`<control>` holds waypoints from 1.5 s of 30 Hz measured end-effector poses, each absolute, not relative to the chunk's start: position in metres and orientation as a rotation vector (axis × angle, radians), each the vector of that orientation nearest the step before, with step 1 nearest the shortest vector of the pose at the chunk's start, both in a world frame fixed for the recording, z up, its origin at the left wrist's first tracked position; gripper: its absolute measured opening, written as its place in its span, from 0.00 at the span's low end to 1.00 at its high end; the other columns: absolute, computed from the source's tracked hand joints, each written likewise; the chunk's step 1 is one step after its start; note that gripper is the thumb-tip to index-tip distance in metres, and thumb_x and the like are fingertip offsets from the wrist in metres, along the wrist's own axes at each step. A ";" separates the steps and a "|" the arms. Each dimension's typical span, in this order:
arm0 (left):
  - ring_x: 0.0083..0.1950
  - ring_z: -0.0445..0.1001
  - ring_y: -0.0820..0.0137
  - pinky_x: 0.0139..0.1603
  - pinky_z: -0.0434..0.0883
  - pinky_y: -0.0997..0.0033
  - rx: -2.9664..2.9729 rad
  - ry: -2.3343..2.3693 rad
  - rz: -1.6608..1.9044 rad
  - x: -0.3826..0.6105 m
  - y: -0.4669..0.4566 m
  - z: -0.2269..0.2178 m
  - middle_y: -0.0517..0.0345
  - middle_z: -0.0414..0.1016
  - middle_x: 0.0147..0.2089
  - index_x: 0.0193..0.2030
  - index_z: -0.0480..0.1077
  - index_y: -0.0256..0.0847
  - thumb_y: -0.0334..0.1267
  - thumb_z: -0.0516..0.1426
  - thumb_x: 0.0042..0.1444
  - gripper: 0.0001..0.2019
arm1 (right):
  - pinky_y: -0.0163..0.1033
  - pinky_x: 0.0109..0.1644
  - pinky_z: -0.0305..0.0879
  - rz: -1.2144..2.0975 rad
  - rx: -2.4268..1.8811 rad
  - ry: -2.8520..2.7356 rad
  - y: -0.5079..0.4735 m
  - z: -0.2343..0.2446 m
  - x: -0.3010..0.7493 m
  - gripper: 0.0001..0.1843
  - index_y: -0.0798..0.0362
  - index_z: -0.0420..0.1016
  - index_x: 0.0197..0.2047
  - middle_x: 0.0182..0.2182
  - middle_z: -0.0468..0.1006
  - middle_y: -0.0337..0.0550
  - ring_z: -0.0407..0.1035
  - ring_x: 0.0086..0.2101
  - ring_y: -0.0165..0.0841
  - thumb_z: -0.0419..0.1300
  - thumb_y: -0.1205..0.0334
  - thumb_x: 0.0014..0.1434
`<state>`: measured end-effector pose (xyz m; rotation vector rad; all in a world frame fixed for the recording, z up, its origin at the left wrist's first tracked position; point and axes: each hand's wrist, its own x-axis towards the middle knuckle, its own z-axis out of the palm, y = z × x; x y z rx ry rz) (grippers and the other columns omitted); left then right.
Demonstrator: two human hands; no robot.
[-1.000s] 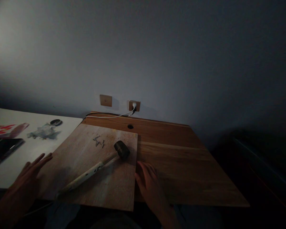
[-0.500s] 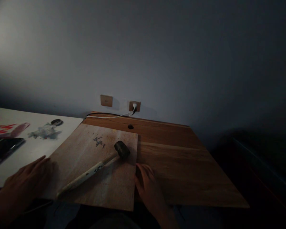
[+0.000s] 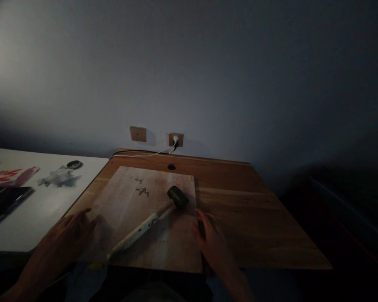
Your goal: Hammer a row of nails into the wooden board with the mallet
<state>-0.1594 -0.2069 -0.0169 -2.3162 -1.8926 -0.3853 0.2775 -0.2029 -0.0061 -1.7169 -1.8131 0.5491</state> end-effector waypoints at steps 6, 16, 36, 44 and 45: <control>0.40 0.83 0.64 0.40 0.80 0.69 -2.481 -1.918 -0.701 -0.107 -0.222 -0.025 0.55 0.83 0.47 0.55 0.73 0.47 0.40 0.51 0.63 0.16 | 0.57 0.55 0.73 0.479 -1.919 -1.591 -0.219 -0.003 0.350 0.28 0.51 0.75 0.58 0.47 0.84 0.52 0.79 0.49 0.50 0.54 0.41 0.64; 0.45 0.82 0.60 0.43 0.80 0.64 -2.581 -1.675 -0.716 -0.096 -0.204 -0.006 0.55 0.83 0.46 0.46 0.75 0.47 0.39 0.51 0.63 0.12 | 0.57 0.59 0.69 0.269 -1.908 -1.601 -0.237 0.001 0.373 0.27 0.52 0.74 0.58 0.52 0.81 0.55 0.75 0.53 0.50 0.54 0.43 0.64; 0.50 0.74 0.60 0.52 0.73 0.59 -2.856 -1.231 -0.264 0.008 -0.098 0.018 0.49 0.75 0.51 0.53 0.72 0.41 0.25 0.55 0.62 0.15 | 0.40 0.39 0.67 0.859 -1.754 -1.934 -0.215 0.026 0.272 0.21 0.48 0.79 0.45 0.32 0.83 0.44 0.79 0.36 0.41 0.50 0.46 0.71; 0.49 0.74 0.61 0.52 0.69 0.59 -2.922 -0.979 -0.162 0.015 -0.076 0.022 0.50 0.76 0.48 0.46 0.74 0.40 0.26 0.57 0.62 0.09 | 0.40 0.40 0.71 1.396 -1.354 -1.056 -0.246 0.016 0.292 0.30 0.44 0.65 0.63 0.42 0.80 0.43 0.76 0.39 0.39 0.63 0.44 0.61; 0.49 0.74 0.61 0.52 0.69 0.59 -2.930 -0.974 -0.171 0.015 -0.074 0.023 0.50 0.76 0.48 0.46 0.74 0.40 0.27 0.57 0.63 0.08 | 0.40 0.39 0.71 1.421 -1.302 -0.890 -0.250 0.013 0.291 0.35 0.42 0.61 0.66 0.45 0.80 0.44 0.76 0.38 0.38 0.64 0.45 0.60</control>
